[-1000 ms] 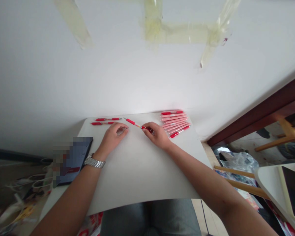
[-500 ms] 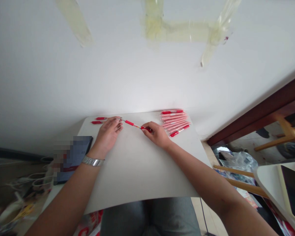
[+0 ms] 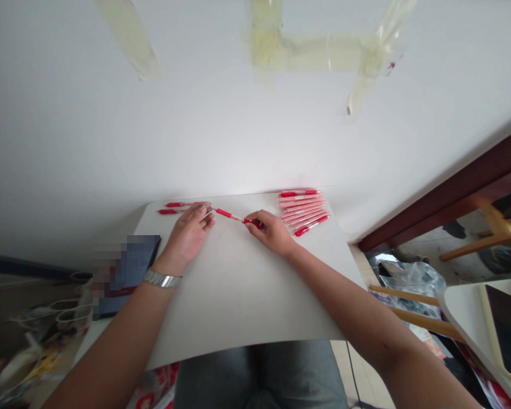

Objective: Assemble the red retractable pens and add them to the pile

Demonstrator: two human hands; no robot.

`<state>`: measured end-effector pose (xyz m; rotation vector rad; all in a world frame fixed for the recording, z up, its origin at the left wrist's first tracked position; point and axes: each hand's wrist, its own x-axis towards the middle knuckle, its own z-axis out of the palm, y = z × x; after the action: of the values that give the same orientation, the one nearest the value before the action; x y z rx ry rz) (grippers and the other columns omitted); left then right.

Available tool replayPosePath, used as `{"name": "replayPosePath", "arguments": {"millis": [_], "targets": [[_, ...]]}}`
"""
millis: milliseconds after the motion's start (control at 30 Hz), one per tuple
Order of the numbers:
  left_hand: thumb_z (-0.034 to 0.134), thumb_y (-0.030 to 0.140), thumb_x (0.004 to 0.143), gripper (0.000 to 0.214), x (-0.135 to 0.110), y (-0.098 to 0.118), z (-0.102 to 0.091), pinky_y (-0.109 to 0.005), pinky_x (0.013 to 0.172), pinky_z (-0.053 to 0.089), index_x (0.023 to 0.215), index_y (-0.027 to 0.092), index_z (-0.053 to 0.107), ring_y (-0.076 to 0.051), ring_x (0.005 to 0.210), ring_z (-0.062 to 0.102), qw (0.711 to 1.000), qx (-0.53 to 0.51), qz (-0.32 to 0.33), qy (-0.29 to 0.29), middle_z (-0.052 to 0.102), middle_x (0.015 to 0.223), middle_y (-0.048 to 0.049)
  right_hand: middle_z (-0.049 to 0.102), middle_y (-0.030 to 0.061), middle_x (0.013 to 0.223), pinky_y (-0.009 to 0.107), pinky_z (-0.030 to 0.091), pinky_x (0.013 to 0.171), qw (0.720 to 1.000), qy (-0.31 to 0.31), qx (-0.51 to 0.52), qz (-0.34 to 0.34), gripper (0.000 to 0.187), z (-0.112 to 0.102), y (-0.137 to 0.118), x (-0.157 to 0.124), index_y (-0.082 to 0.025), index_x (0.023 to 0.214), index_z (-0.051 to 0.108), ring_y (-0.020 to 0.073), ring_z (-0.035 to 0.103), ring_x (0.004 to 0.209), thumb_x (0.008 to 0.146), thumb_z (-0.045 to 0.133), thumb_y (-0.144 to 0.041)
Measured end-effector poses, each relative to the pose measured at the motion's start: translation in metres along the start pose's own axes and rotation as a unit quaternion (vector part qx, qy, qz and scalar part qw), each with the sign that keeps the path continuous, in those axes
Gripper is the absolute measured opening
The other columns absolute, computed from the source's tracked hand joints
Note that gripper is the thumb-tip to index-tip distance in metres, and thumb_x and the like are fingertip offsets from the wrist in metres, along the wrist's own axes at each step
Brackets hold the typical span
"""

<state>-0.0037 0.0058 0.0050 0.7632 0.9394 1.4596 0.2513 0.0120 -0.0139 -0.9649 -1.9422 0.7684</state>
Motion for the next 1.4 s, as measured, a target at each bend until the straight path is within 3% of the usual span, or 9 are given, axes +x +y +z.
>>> {"name": "replayPosePath", "arguments": {"millis": [300,1000,1400], "targets": [[0.096,0.042,0.075,0.037,0.003,-0.005,-0.003,-0.029,0.084,0.055,0.104,0.025,0.079,-0.014,0.089,0.07,0.999,0.047,0.01,-0.024,0.075,0.099,-0.0019,0.072,0.0062,0.096,0.032,0.052,0.075,1.0,-0.001,-0.009,-0.002,0.03,-0.001,-0.002,0.0,-0.023,0.108,0.074,0.0171,0.062,0.079,0.106,0.059,-0.049],[0.099,0.039,0.072,0.038,0.001,-0.009,-0.001,-0.03,0.086,0.057,0.101,0.022,0.081,-0.013,0.087,0.068,0.997,0.064,0.022,-0.024,0.076,0.106,-0.0041,0.072,0.0064,0.098,0.032,0.053,0.075,1.0,-0.007,-0.013,-0.022,0.024,-0.001,-0.003,0.001,-0.023,0.11,0.074,0.0166,0.062,0.078,0.106,0.062,-0.043],[0.096,0.04,0.077,0.034,0.0,-0.012,-0.003,-0.031,0.089,0.059,0.102,0.023,0.08,-0.015,0.091,0.069,0.995,0.081,0.047,-0.039,0.075,0.106,-0.004,0.073,0.0043,0.095,0.031,0.053,0.076,1.0,-0.001,0.008,0.001,0.03,0.001,-0.001,-0.001,-0.023,0.117,0.07,0.0167,0.065,0.079,0.107,0.06,-0.05]]}}
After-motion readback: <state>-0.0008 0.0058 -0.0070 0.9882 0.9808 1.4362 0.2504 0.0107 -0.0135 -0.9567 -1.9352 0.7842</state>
